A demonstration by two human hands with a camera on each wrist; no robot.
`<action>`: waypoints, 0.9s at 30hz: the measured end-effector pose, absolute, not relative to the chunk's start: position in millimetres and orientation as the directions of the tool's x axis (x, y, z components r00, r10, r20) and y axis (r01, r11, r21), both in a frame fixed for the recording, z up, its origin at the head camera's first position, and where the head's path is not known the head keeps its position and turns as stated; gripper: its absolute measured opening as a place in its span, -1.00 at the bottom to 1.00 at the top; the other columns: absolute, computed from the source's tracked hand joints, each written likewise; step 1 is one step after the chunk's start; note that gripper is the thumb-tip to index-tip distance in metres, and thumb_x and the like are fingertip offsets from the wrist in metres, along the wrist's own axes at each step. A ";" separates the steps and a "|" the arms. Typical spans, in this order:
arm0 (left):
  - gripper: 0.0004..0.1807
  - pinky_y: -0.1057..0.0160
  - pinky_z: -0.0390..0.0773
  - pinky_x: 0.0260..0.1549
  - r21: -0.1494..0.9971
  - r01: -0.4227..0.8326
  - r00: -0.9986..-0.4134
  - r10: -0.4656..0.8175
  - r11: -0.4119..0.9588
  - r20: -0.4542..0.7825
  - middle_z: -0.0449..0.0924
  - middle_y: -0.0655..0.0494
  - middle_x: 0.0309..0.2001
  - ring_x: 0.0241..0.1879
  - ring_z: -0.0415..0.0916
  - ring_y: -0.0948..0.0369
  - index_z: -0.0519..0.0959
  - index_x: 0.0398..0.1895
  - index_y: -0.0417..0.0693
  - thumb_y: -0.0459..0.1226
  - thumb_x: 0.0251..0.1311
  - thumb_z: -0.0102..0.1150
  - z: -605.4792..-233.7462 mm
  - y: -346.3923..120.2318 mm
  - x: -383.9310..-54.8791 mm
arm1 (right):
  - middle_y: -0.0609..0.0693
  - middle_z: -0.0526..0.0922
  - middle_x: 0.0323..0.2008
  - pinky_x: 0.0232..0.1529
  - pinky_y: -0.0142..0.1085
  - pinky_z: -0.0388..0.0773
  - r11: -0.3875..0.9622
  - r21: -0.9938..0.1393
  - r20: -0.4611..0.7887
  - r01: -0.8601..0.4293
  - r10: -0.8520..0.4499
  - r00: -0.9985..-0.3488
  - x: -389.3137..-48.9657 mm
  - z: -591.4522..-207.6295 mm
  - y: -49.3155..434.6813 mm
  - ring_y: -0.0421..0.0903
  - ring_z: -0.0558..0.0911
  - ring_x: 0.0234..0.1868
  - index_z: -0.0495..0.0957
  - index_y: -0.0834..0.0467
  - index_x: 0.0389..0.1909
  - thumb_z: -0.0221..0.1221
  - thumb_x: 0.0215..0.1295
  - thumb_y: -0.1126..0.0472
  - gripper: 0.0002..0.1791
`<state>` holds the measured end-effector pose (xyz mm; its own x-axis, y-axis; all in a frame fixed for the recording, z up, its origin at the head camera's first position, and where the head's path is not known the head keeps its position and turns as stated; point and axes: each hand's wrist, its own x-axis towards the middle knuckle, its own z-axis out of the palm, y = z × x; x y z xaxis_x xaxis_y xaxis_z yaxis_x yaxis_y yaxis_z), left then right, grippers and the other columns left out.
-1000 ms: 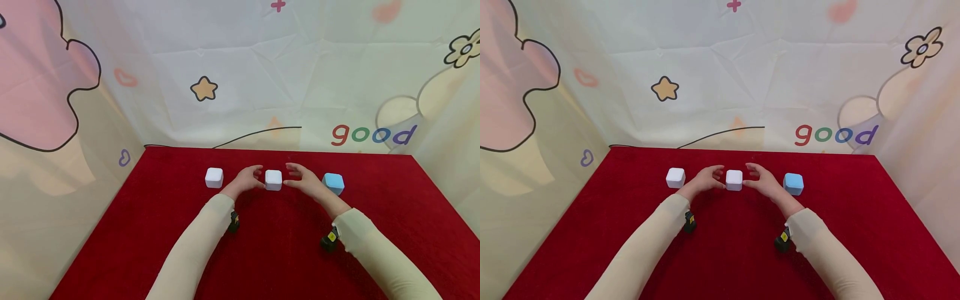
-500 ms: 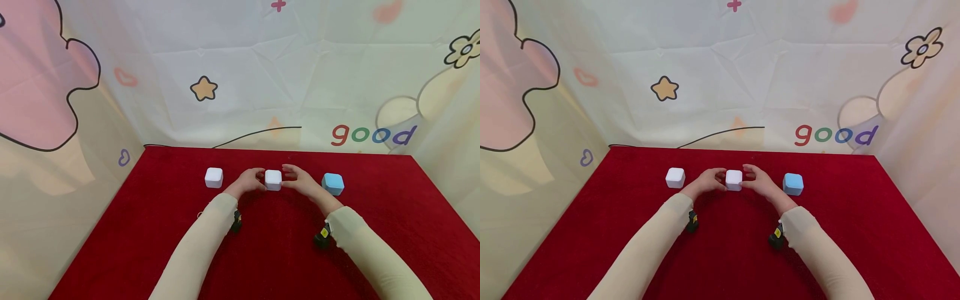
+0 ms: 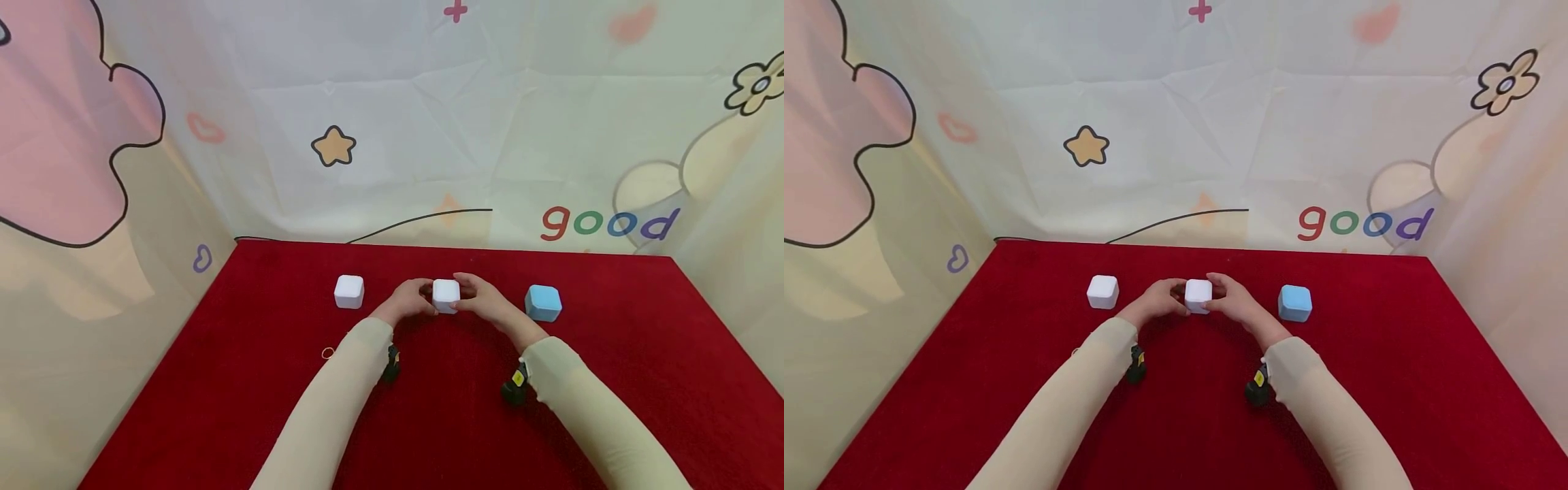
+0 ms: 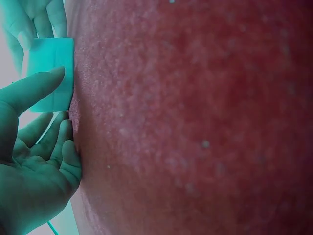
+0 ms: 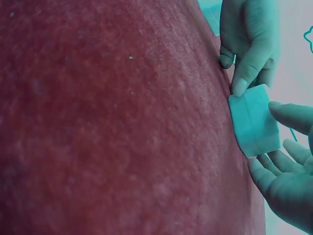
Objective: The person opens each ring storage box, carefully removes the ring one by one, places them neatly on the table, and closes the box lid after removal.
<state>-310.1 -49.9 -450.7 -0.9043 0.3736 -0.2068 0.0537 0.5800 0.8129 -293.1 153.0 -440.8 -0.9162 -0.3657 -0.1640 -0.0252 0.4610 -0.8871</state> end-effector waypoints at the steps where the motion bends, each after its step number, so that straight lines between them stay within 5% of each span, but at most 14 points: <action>1: -0.27 -0.05 0.46 0.39 0.811 0.054 -0.907 0.369 0.583 -0.204 0.49 -0.18 0.36 0.29 0.43 -0.06 0.37 0.46 -0.20 -0.37 0.19 0.37 -450.7 -48.9 -310.5 | 0.41 0.19 0.53 0.50 0.22 0.29 0.460 -0.888 -0.165 -0.023 -0.363 -0.917 -293.9 -441.6 152.4 0.36 0.27 0.52 0.04 0.35 0.58 0.17 0.43 0.30 -0.21; 27: -0.31 -0.06 0.37 0.47 0.764 0.083 -0.901 0.375 0.639 -0.216 0.46 -0.16 0.41 0.34 0.38 -0.05 0.40 0.45 -0.22 -0.34 0.24 0.36 -448.3 -44.8 -309.0 | 0.39 0.28 0.49 0.44 0.22 0.37 0.550 -0.834 -0.155 -0.051 -0.321 -0.934 -295.6 -453.5 147.6 0.32 0.34 0.43 0.14 0.28 0.56 0.22 0.43 0.23 -0.24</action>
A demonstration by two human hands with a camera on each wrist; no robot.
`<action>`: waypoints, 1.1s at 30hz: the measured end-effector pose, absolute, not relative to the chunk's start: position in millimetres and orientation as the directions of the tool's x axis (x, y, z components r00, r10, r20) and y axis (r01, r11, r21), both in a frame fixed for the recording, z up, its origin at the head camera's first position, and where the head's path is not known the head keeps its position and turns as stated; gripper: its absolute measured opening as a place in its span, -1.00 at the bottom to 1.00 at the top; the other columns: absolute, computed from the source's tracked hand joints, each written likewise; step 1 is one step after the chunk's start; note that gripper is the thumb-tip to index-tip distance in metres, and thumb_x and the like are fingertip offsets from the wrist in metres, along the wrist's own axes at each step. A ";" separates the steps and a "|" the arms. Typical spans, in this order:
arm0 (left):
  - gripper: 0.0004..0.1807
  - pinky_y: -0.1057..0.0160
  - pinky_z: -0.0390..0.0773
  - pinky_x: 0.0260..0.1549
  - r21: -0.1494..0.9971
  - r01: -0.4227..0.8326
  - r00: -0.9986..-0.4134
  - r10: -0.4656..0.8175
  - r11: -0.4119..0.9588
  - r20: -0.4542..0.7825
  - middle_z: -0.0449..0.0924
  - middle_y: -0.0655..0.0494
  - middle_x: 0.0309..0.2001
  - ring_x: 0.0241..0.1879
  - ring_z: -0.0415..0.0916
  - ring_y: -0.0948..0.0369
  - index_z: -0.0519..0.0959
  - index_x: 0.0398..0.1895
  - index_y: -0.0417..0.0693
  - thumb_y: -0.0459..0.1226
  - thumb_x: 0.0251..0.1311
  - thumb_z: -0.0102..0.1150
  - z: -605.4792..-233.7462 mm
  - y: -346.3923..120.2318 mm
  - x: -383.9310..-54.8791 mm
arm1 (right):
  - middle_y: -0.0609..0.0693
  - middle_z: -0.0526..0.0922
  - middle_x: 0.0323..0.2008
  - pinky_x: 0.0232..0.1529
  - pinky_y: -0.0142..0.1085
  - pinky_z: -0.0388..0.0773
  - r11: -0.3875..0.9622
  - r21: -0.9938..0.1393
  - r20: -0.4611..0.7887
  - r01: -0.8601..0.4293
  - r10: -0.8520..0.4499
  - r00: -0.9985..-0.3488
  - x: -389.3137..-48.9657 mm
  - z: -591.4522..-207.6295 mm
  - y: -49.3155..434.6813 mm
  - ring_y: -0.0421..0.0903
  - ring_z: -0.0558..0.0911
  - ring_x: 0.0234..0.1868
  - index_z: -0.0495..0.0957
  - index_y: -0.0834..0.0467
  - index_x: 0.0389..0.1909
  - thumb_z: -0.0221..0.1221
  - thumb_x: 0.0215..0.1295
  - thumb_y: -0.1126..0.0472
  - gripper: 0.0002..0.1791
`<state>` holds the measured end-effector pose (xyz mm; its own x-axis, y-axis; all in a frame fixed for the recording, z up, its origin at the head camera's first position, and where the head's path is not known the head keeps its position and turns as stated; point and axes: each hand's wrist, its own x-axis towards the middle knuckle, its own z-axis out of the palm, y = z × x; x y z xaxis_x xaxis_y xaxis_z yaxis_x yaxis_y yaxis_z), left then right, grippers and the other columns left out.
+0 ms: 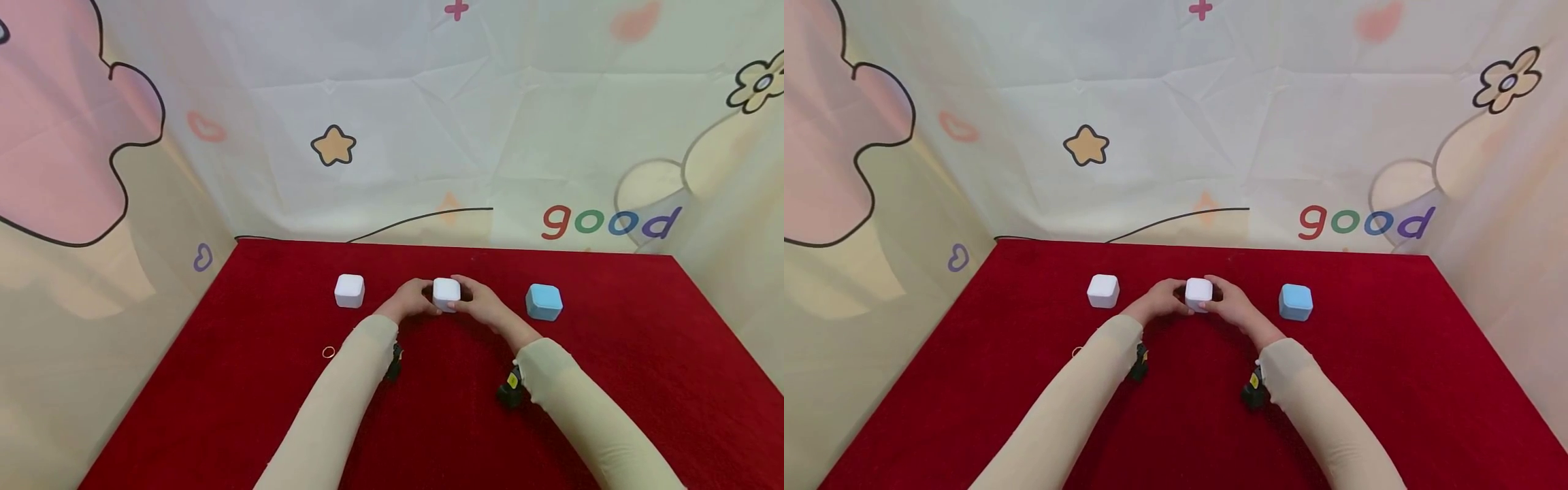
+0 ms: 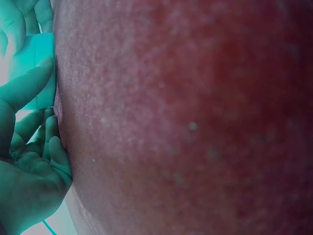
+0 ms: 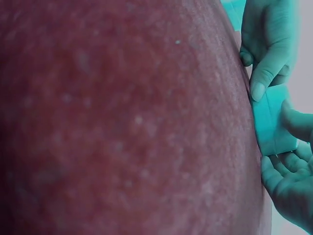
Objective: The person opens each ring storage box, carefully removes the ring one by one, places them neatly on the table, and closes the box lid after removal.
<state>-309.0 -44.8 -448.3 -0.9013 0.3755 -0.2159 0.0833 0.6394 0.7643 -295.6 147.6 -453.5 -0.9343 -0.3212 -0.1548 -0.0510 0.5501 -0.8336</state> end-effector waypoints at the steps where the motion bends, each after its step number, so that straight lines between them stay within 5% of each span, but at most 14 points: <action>1: -0.31 -0.06 0.37 0.47 0.762 0.085 -0.902 0.375 0.642 -0.215 0.46 -0.16 0.41 0.34 0.38 -0.05 0.40 0.45 -0.22 -0.34 0.24 0.36 -448.3 -44.9 -309.1 | 0.39 0.28 0.48 0.44 0.22 0.37 0.556 -0.829 -0.148 -0.062 -0.324 -0.934 -295.4 -453.6 147.4 0.32 0.34 0.42 0.14 0.29 0.55 0.22 0.43 0.23 -0.24; 33: -0.27 -0.04 0.38 0.46 0.726 0.059 -0.924 0.313 0.685 -0.219 0.44 -0.15 0.39 0.34 0.37 -0.03 0.40 0.46 -0.18 -0.33 0.21 0.41 -452.8 -39.0 -309.9 | 0.41 0.29 0.47 0.45 0.22 0.36 0.606 -0.787 -0.126 -0.115 -0.341 -0.931 -291.9 -449.4 146.3 0.34 0.36 0.43 0.15 0.33 0.53 0.18 0.46 0.21 -0.28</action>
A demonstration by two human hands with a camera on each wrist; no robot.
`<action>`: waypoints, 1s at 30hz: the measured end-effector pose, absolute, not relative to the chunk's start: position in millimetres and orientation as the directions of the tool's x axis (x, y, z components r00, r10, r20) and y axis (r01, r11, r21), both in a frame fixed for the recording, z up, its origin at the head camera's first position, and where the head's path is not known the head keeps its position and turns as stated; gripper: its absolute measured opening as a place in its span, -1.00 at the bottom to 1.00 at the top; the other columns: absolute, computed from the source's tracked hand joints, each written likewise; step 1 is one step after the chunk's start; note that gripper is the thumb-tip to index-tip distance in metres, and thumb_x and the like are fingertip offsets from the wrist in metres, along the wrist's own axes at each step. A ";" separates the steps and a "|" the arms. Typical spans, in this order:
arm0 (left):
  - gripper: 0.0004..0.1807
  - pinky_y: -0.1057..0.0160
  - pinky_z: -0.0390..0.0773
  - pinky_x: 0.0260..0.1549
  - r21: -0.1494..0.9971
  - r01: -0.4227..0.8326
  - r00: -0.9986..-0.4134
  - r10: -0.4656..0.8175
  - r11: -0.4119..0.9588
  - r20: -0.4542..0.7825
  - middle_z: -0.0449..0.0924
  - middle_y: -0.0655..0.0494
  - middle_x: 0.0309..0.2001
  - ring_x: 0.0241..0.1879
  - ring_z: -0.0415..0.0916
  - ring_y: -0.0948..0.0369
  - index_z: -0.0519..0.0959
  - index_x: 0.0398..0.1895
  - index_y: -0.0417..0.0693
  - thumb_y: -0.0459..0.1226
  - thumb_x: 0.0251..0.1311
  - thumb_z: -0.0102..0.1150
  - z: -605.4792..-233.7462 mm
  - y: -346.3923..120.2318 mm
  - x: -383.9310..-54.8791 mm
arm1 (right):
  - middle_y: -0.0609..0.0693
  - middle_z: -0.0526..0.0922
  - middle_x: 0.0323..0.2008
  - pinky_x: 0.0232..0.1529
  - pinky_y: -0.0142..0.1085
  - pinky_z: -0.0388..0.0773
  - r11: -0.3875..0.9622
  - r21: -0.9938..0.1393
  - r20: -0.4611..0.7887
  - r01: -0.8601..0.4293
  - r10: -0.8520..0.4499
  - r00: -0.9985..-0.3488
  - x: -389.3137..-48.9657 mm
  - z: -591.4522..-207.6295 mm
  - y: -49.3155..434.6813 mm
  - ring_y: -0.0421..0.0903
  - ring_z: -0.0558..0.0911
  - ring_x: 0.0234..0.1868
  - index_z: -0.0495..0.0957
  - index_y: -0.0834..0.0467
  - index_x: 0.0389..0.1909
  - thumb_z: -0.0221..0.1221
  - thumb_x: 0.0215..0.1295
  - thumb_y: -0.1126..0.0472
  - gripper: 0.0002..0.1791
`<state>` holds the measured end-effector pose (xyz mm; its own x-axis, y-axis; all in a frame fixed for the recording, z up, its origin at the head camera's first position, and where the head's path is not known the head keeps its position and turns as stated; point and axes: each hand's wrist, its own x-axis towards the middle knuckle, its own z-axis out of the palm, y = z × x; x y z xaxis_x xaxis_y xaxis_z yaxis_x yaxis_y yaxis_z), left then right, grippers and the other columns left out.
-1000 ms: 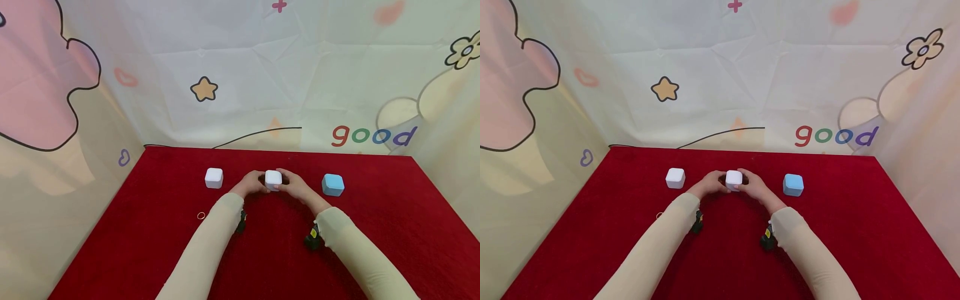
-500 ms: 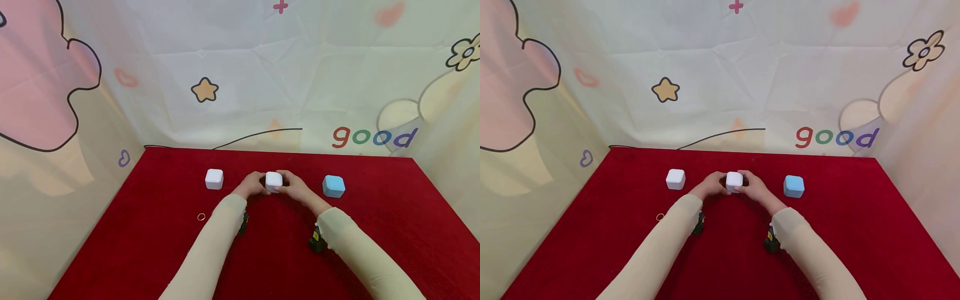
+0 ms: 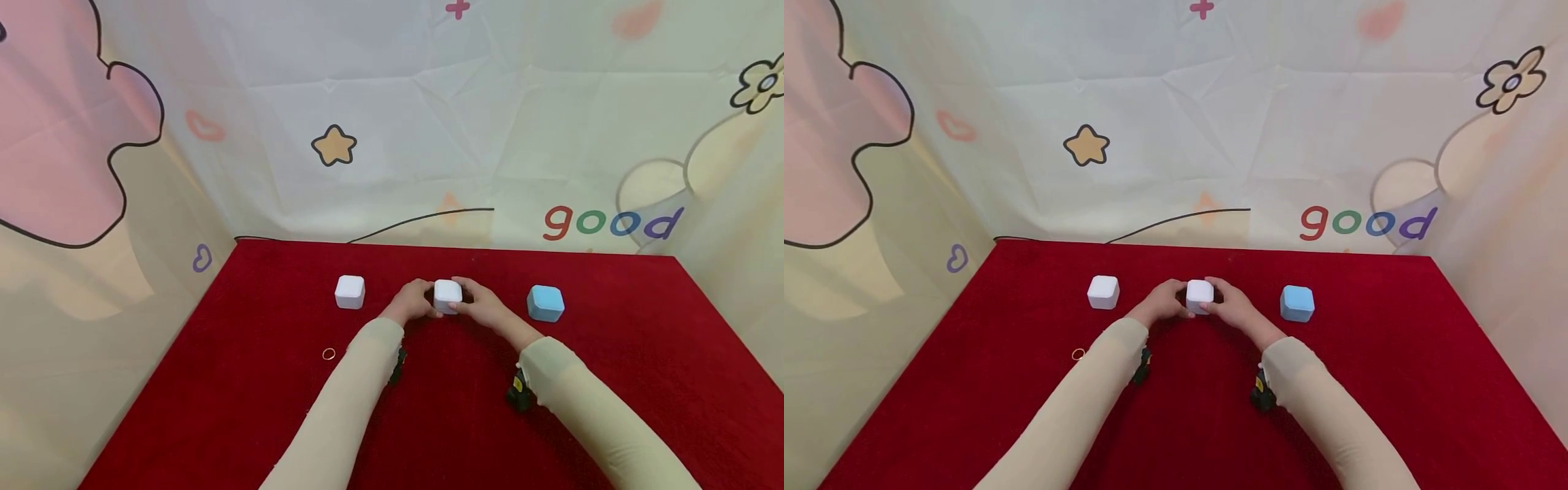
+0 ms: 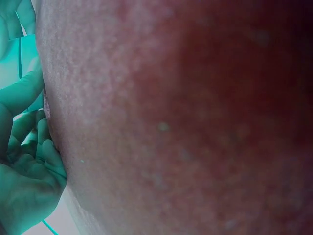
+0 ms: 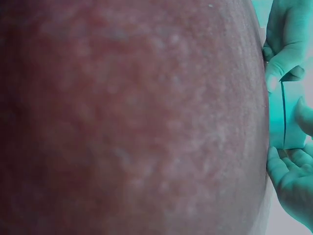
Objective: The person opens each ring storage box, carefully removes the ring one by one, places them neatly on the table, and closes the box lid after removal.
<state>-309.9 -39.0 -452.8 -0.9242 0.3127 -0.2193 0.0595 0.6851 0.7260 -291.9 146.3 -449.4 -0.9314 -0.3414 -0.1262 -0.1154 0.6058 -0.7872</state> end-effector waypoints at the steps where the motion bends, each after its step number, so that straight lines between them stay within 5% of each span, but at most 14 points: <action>1: -0.27 -0.04 0.38 0.46 0.725 0.062 -0.924 0.314 0.685 -0.218 0.44 -0.15 0.39 0.35 0.37 -0.03 0.40 0.46 -0.18 -0.33 0.20 0.41 -453.1 -38.6 -309.7 | 0.41 0.29 0.47 0.45 0.22 0.36 0.608 -0.786 -0.129 -0.114 -0.342 -0.931 -291.5 -449.4 146.8 0.34 0.36 0.43 0.15 0.33 0.53 0.18 0.46 0.21 -0.28; 30: -0.26 0.00 0.39 0.46 0.712 0.055 -0.930 0.295 0.700 -0.219 0.46 -0.16 0.38 0.35 0.40 -0.03 0.39 0.47 -0.20 -0.32 0.21 0.42 -451.5 -37.4 -307.9 | 0.37 0.19 0.54 0.54 0.26 0.18 0.584 -0.810 -0.197 -0.057 -0.363 -0.911 -295.7 -445.3 147.9 0.31 0.23 0.53 0.05 0.26 0.60 0.03 0.55 0.11 -0.28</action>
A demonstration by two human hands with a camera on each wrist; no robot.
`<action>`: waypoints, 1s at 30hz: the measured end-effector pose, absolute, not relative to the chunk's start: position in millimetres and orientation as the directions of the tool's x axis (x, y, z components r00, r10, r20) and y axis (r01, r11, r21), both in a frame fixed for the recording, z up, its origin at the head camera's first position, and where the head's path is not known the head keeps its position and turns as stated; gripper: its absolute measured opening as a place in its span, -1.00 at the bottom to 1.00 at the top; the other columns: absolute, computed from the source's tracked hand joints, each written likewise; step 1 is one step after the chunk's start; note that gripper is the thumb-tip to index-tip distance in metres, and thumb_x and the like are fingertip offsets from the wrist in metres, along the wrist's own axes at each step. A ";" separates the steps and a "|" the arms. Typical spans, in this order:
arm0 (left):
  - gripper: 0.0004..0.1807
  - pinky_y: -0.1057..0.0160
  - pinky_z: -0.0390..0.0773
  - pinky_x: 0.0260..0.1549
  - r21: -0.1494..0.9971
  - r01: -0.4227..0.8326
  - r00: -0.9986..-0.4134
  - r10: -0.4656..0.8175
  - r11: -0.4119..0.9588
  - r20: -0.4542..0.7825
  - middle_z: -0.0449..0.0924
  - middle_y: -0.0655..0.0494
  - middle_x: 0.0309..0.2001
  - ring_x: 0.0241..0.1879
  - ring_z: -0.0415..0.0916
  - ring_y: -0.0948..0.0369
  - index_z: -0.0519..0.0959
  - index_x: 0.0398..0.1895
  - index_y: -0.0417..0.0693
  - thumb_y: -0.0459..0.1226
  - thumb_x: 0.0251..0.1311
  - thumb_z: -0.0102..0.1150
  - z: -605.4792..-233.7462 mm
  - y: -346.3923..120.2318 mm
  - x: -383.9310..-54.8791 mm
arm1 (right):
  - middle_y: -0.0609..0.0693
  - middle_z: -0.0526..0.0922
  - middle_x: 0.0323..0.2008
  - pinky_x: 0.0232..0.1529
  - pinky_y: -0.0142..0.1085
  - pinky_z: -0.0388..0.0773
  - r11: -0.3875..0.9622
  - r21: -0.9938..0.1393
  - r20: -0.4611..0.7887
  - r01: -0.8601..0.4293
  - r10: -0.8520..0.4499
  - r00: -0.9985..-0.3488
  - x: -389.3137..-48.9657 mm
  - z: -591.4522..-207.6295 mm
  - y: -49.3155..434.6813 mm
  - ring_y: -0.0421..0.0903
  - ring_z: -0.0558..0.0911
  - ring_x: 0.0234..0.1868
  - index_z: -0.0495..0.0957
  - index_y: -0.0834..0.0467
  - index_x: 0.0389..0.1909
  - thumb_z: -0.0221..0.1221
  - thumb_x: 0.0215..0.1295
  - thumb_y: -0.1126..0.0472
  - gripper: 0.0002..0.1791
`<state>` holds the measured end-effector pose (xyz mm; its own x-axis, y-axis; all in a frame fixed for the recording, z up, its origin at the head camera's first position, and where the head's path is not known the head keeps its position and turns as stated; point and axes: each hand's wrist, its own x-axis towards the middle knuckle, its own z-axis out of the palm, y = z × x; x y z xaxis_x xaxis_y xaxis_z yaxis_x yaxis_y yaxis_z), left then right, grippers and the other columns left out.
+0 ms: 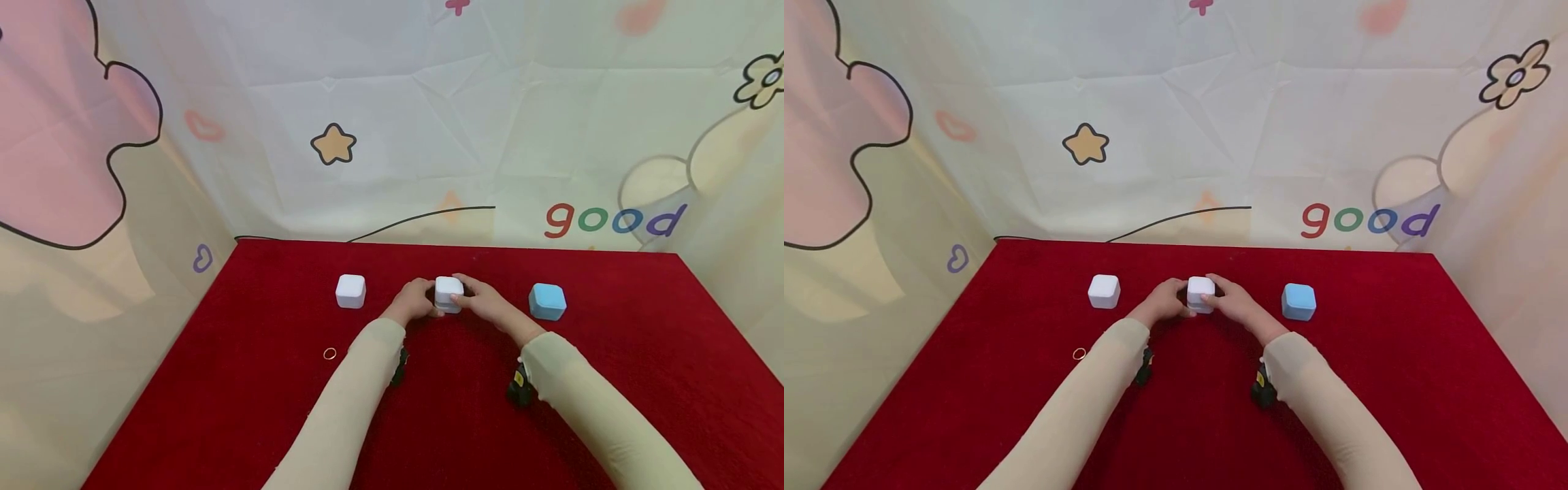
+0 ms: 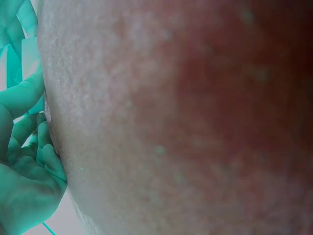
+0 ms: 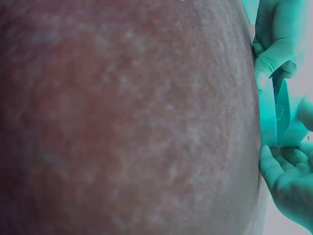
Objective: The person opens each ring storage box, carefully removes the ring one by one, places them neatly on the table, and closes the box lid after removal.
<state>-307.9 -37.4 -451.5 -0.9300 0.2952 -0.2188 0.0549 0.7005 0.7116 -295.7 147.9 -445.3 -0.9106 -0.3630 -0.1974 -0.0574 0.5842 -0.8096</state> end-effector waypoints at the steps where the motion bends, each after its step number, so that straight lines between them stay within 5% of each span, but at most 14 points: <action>1: -0.26 0.00 0.40 0.45 0.713 0.053 -0.930 0.294 0.699 -0.219 0.46 -0.15 0.38 0.35 0.40 -0.03 0.39 0.47 -0.20 -0.32 0.21 0.42 -451.4 -37.5 -307.7 | 0.37 0.19 0.54 0.55 0.26 0.17 0.584 -0.810 -0.199 -0.058 -0.366 -0.909 -295.9 -444.7 147.6 0.32 0.23 0.54 0.04 0.27 0.60 0.02 0.56 0.11 -0.28; 9: -0.26 -0.01 0.40 0.45 0.716 0.045 -0.929 0.293 0.696 -0.226 0.46 -0.15 0.37 0.33 0.41 -0.03 0.39 0.47 -0.19 -0.32 0.21 0.41 -450.5 -39.5 -306.8 | 0.37 0.14 0.57 0.57 0.25 0.13 0.578 -0.815 -0.228 -0.030 -0.369 -0.901 -298.8 -443.2 146.8 0.32 0.18 0.57 0.01 0.29 0.61 -0.02 0.58 0.11 -0.28; 20: -0.27 -0.01 0.40 0.44 0.722 0.056 -0.926 0.306 0.689 -0.220 0.45 -0.16 0.39 0.34 0.39 -0.03 0.40 0.46 -0.19 -0.32 0.21 0.41 -449.7 -38.6 -306.4 | 0.38 0.30 0.45 0.44 0.14 0.38 0.564 -0.825 -0.234 -0.032 -0.393 -0.889 -302.0 -439.9 149.1 0.26 0.36 0.38 0.10 0.31 0.56 -0.02 0.59 0.12 -0.34; 30: -0.26 0.03 0.42 0.44 0.696 0.058 -0.927 0.297 0.716 -0.228 0.44 -0.14 0.39 0.35 0.39 -0.02 0.39 0.47 -0.20 -0.30 0.21 0.42 -450.2 -37.9 -308.0 | 0.38 0.23 0.48 0.53 0.15 0.29 0.519 -0.852 -0.309 0.066 -0.397 -0.864 -310.5 -435.9 147.9 0.27 0.30 0.47 0.10 0.29 0.57 -0.09 0.63 0.12 -0.38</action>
<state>-308.0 -37.9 -450.2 -0.9272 0.2973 -0.2280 0.0584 0.7157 0.6959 -310.5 147.9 -435.9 -0.8642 -0.3969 -0.3091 0.0664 0.5190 -0.8522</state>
